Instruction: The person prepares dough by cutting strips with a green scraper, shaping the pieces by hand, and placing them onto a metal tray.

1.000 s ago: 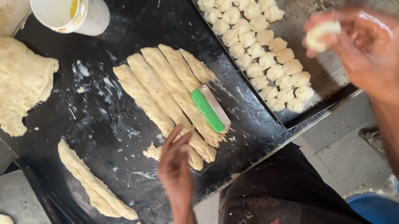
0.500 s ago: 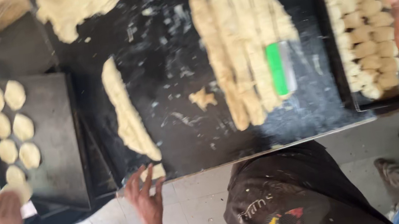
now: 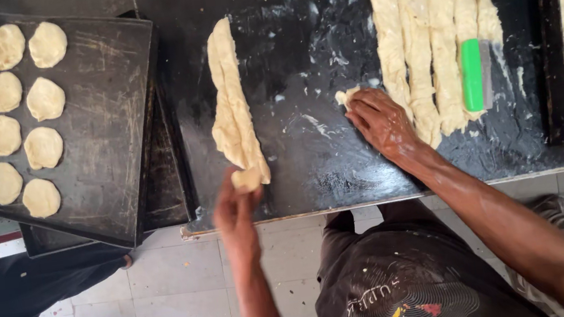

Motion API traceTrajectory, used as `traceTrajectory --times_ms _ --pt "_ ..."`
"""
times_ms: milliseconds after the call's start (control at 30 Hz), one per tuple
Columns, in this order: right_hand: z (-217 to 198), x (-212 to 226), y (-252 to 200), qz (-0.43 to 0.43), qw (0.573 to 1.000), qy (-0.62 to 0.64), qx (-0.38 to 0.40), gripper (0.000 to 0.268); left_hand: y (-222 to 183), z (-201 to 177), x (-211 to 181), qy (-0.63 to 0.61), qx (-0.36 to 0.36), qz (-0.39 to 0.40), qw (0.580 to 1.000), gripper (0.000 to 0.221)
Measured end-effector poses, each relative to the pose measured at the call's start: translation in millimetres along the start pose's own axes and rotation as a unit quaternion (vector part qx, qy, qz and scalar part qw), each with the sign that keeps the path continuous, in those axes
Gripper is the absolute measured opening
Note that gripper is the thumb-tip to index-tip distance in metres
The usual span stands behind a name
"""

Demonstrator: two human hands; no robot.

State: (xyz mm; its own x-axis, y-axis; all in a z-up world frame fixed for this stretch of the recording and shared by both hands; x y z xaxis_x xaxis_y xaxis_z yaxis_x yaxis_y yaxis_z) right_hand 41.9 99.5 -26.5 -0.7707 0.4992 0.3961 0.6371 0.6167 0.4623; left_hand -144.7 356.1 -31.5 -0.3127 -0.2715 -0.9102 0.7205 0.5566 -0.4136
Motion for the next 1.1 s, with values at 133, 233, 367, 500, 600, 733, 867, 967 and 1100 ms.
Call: traceTrajectory --times_ms 133,233,367,500,600,733,867,967,1100 --pt "7 5 -11 0.029 0.999 0.001 -0.026 0.014 16 103 7 -0.062 0.140 0.016 0.988 0.044" --pt "5 14 -17 0.041 0.999 -0.016 -0.031 0.016 42 191 16 -0.044 0.149 0.097 0.983 0.033" --pt "-5 35 -61 0.112 0.993 -0.006 0.047 0.036 63 240 28 0.165 0.169 0.207 0.949 0.028" --pt "-29 59 -119 0.115 0.990 -0.051 0.064 0.036 61 231 22 0.237 0.202 0.179 0.933 0.029" --pt "-49 40 -135 0.296 0.948 0.095 0.074 0.027 32 214 27 0.409 0.308 0.109 0.852 0.030" --pt "-56 44 -114 0.381 0.869 0.311 0.056 0.020 -21 192 40 0.225 0.448 0.054 0.863 0.042" --pt "-69 47 -73 0.284 0.922 0.246 0.095 0.040 -37 171 37 0.131 0.537 -0.014 0.833 0.073" --pt "-60 84 -74 0.141 0.958 0.212 0.129 0.024 -36 152 59 0.178 0.481 -0.055 0.857 0.047" --pt "-57 121 -82 -0.020 0.995 0.049 0.081 0.042 -36 143 63 -0.091 0.483 -0.161 0.856 0.048"
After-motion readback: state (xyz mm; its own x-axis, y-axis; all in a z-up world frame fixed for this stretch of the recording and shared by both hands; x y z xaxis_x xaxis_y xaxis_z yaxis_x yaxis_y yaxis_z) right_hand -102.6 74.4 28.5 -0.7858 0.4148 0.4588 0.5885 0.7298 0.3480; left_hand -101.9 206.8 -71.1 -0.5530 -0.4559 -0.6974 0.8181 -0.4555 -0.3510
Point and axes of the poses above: each hand's wrist, its own y-axis towards the middle knuckle, its own z-axis out of the palm, x = y × z, the point moved 7 cm from there along y, towards the middle knuckle, and after that the axes turned 7 degrees about -z, right-handed, at the moved point
